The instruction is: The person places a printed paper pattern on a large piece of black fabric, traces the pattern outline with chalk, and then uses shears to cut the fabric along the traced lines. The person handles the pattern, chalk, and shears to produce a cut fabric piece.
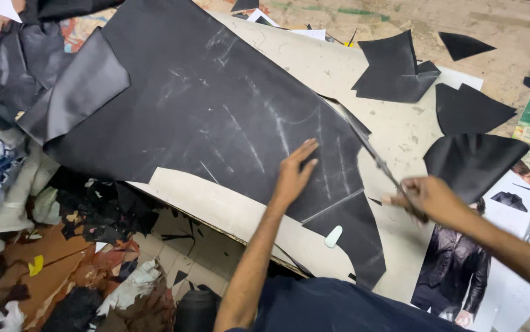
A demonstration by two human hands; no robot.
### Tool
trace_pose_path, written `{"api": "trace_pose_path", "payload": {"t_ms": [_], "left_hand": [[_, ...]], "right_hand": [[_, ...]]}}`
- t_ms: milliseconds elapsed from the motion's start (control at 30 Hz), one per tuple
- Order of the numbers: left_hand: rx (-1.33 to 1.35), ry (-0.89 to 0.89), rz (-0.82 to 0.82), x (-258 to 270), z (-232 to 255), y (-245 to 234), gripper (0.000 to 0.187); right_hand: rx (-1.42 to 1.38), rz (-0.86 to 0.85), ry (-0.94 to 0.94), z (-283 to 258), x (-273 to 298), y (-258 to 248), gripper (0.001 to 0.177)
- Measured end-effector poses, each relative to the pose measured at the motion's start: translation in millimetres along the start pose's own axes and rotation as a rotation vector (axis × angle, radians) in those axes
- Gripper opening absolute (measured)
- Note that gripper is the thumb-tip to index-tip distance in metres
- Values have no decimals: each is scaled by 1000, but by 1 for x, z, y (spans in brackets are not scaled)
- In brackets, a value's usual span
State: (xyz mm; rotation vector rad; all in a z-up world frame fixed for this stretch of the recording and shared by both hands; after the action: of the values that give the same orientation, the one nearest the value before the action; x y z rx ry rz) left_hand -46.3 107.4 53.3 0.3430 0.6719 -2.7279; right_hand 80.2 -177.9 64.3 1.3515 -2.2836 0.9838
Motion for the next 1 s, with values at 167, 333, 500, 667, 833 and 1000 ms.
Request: {"api": "trace_pose_path", "payload": {"t_ms": [167,333,500,667,833,1000], "left_hand": [[-367,-192,-6,88,-5,-82,27],[-470,-20,-105,114,2,-86,29],[-550,57,-202,103,-3,-80,40],[-559,193,-274,97,-5,-82,40],[-528,365,-290,93,-13,-86,36],[-523,534,-320,95,-21,-89,21]], "right_hand": [[-275,-429,200,88,105,103,30],[-387,-482,30,132,114,187,38],[-490,-203,-430,124,116,223,66],[-473,-199,25,106,83,270,64],[-449,-103,21,52,57,301,56],[-539,-16,41,18,53,322,52]]}}
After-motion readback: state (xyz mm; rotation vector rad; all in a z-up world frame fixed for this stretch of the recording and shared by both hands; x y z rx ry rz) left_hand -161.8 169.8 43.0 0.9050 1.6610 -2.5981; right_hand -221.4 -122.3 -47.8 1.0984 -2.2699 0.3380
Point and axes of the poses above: each hand's wrist, its own x-axis away from the middle knuckle, its own y-axis out of the palm, z = x × y, the point moved 5 cm from there along -x, towards the middle knuckle, and after that the axes turned 9 degrees about -z, right-handed, at the moved point
